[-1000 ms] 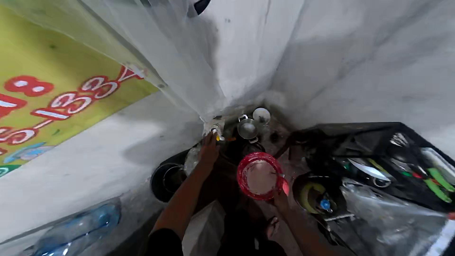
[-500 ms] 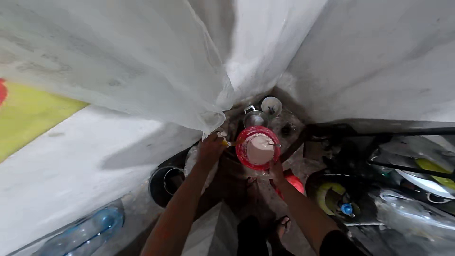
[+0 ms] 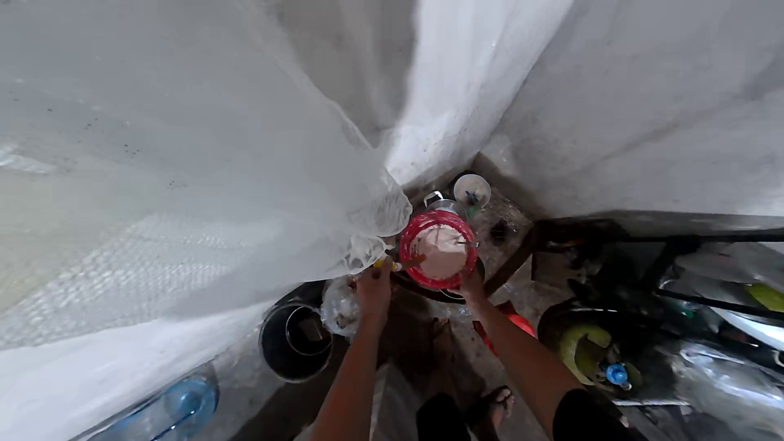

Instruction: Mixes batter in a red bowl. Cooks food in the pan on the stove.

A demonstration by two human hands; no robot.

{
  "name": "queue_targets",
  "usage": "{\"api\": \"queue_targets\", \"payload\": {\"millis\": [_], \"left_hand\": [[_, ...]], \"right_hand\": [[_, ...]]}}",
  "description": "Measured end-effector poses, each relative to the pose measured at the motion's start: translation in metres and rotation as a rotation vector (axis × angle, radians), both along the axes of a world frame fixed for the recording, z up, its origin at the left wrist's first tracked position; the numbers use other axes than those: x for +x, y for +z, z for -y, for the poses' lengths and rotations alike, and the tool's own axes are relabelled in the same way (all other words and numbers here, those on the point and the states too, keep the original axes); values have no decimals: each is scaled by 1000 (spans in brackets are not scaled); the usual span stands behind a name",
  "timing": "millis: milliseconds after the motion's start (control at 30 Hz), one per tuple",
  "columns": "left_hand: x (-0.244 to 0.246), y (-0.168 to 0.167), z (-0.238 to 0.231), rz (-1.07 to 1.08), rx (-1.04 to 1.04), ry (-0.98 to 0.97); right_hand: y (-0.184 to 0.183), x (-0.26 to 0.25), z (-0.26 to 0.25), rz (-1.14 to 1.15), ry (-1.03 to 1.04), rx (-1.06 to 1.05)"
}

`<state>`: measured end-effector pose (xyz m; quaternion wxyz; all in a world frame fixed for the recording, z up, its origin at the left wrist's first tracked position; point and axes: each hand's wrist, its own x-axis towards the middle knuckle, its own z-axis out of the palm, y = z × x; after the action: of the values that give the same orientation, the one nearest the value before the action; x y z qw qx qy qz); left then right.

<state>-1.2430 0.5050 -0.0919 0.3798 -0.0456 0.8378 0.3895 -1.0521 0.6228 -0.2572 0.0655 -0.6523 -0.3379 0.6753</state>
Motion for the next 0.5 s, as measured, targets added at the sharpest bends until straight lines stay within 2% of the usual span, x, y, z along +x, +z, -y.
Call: {"api": "queue_targets", "payload": {"millis": [100,200,300,367,433,500], "left_hand": [[-6,-3,0,-28,-89,-170],[-19,8,2,-149,-266,-522],[-32,13,12,-248,-294,-748],[-29,14,26,-280,-254,-719],[-8,12,44,-236,-186,-514],[30,3,59,-119,-156,-404]], "right_hand": [[1,0,0,-3,11,-6],[2,1,-2,-22,-3,-24],[7,9,-3,-27,-22,-58],[12,21,-1,3,-25,-67],[22,40,5,62,28,-8],[36,69,14,119,69,74]]}}
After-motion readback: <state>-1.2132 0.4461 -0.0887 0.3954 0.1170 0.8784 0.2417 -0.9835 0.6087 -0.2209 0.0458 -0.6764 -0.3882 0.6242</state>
